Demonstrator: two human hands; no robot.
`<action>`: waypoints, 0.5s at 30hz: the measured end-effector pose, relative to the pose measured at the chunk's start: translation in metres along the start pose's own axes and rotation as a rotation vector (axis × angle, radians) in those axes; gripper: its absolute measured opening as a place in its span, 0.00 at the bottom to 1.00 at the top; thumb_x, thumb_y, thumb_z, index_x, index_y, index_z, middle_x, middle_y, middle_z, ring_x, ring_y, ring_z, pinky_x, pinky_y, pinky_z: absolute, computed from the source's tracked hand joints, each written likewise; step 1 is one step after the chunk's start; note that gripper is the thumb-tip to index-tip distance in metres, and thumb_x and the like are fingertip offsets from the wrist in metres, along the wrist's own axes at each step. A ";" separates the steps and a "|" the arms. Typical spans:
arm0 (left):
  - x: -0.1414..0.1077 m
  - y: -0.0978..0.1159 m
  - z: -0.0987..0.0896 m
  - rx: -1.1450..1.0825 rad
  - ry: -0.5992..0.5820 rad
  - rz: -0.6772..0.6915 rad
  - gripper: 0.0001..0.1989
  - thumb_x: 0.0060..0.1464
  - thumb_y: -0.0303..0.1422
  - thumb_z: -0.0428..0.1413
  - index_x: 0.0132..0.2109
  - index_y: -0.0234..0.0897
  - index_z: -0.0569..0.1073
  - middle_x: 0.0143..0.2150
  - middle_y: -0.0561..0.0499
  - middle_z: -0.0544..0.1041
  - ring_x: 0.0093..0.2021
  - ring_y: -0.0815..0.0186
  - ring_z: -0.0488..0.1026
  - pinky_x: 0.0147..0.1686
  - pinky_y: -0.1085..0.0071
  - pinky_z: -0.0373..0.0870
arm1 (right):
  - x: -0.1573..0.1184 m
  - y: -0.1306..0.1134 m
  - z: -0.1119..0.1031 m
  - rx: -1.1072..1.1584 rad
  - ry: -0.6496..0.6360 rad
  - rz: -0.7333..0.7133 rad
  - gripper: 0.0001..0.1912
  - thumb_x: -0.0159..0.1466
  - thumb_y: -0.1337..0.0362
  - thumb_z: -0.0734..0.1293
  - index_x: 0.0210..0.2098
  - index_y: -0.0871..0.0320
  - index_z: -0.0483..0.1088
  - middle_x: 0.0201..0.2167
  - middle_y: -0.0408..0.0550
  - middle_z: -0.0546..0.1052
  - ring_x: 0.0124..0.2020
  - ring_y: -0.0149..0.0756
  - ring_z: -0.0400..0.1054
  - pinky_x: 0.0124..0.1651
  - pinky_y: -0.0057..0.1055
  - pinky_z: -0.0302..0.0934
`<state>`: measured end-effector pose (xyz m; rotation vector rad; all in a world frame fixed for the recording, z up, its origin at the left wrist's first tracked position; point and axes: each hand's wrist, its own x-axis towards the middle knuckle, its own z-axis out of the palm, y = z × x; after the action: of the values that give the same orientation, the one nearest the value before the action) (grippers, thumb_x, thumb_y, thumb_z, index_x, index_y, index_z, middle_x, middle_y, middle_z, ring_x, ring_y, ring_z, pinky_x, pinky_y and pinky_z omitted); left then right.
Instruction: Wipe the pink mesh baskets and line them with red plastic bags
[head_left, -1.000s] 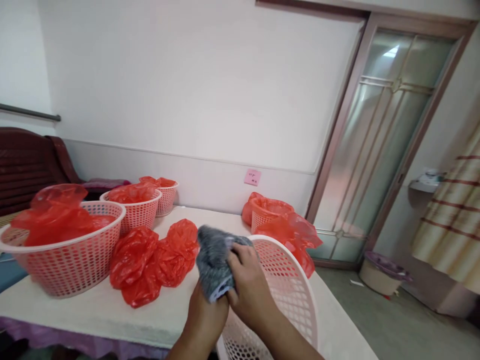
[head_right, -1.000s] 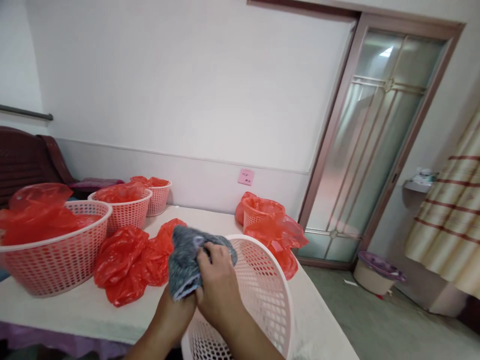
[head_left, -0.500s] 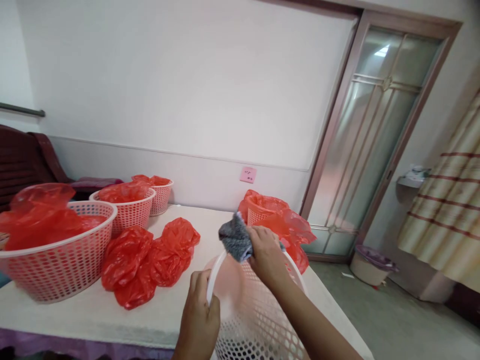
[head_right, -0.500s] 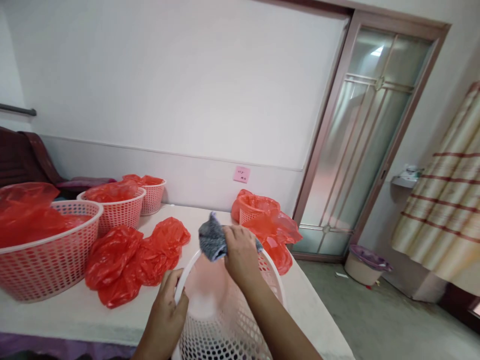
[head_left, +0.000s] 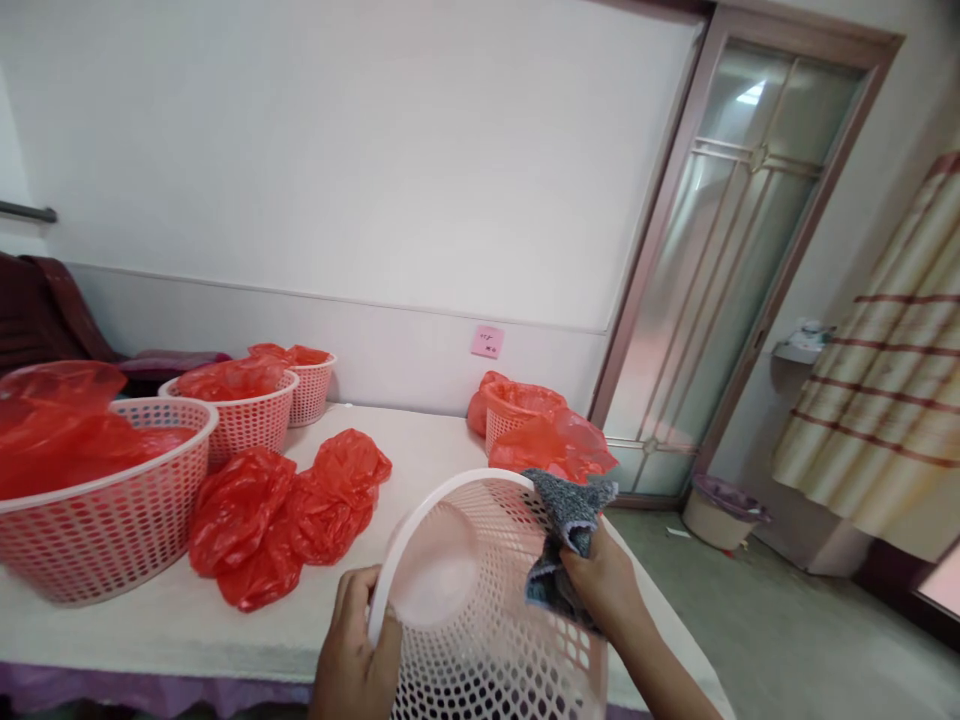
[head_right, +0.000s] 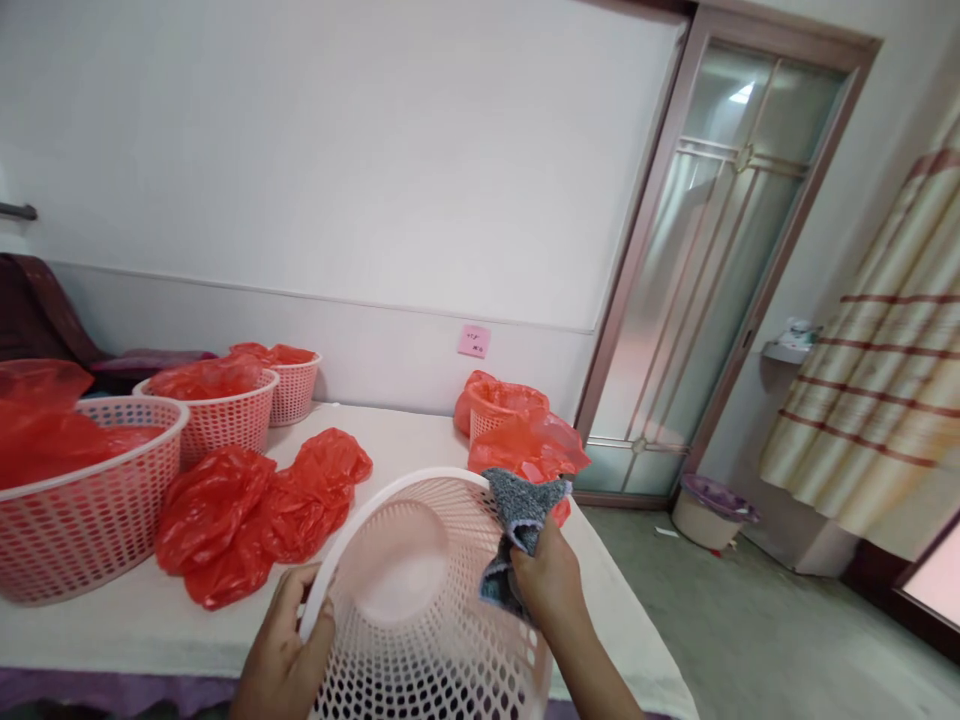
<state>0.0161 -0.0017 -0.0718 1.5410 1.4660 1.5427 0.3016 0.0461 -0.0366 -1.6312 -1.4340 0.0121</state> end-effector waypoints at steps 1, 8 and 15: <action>0.007 0.001 -0.007 0.062 -0.076 -0.029 0.09 0.54 0.37 0.51 0.41 0.41 0.69 0.38 0.50 0.73 0.41 0.58 0.73 0.44 0.62 0.68 | 0.002 -0.004 -0.001 0.002 -0.023 -0.008 0.19 0.52 0.68 0.60 0.43 0.56 0.70 0.35 0.49 0.79 0.38 0.45 0.73 0.38 0.35 0.63; 0.062 0.037 -0.047 0.388 -0.146 0.165 0.27 0.46 0.44 0.60 0.53 0.39 0.70 0.57 0.42 0.71 0.58 0.50 0.68 0.58 0.52 0.62 | 0.003 -0.065 -0.007 0.083 -0.124 -0.532 0.20 0.57 0.73 0.61 0.48 0.58 0.67 0.43 0.53 0.74 0.46 0.45 0.67 0.47 0.40 0.61; 0.058 0.058 -0.031 0.152 -0.338 0.415 0.25 0.58 0.30 0.50 0.62 0.44 0.65 0.59 0.46 0.72 0.59 0.58 0.68 0.57 0.61 0.67 | 0.001 -0.121 -0.003 0.048 -0.150 -0.820 0.22 0.56 0.76 0.60 0.50 0.59 0.65 0.42 0.53 0.70 0.42 0.44 0.62 0.43 0.38 0.58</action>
<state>-0.0065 0.0238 0.0086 2.1805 1.1416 1.3111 0.2103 0.0305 0.0412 -0.9194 -2.1048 -0.3003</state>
